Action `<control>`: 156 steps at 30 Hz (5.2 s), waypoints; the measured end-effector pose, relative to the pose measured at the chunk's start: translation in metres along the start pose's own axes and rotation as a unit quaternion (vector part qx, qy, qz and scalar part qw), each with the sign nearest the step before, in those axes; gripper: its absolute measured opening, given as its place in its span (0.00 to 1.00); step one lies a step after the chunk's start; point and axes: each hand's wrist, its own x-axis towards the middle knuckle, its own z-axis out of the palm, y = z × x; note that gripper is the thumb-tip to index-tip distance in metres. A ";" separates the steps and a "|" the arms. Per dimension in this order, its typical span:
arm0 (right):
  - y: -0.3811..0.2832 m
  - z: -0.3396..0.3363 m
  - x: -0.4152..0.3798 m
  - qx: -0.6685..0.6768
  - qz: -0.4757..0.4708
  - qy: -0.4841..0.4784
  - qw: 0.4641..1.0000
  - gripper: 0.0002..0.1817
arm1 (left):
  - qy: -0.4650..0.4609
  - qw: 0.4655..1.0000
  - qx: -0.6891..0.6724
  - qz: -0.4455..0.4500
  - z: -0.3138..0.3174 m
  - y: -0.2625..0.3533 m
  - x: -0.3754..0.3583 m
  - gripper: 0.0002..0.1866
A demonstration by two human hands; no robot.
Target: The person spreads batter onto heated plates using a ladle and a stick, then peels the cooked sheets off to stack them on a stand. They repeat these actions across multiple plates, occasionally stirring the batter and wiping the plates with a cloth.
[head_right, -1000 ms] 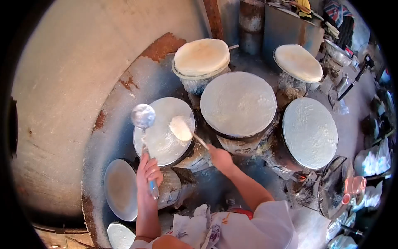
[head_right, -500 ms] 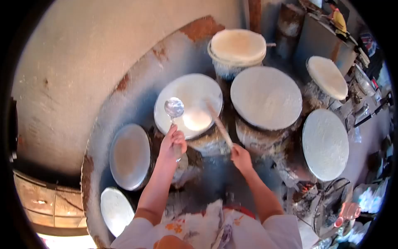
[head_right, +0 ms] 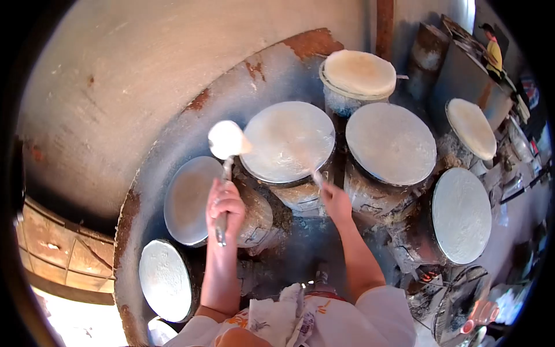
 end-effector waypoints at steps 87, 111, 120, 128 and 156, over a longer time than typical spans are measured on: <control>-0.206 0.340 0.175 0.138 -0.480 -0.561 0.660 0.11 | 0.075 0.749 0.254 0.607 0.041 0.118 -0.066 0.21; -0.238 0.399 0.244 0.081 -0.409 -0.789 0.451 0.21 | 0.529 0.474 0.370 0.598 0.005 0.096 -0.091 0.29; -0.236 0.377 0.284 0.011 -0.366 -0.826 0.429 0.21 | 0.540 0.477 0.430 0.544 -0.020 0.074 -0.109 0.31; -0.198 0.329 0.274 0.125 -0.365 -0.786 0.484 0.20 | 0.554 0.454 0.528 0.456 -0.068 0.063 -0.084 0.32; -0.174 0.233 -0.144 0.384 0.311 -0.353 0.795 0.16 | 0.048 0.775 0.456 0.435 0.048 0.010 -0.313 0.27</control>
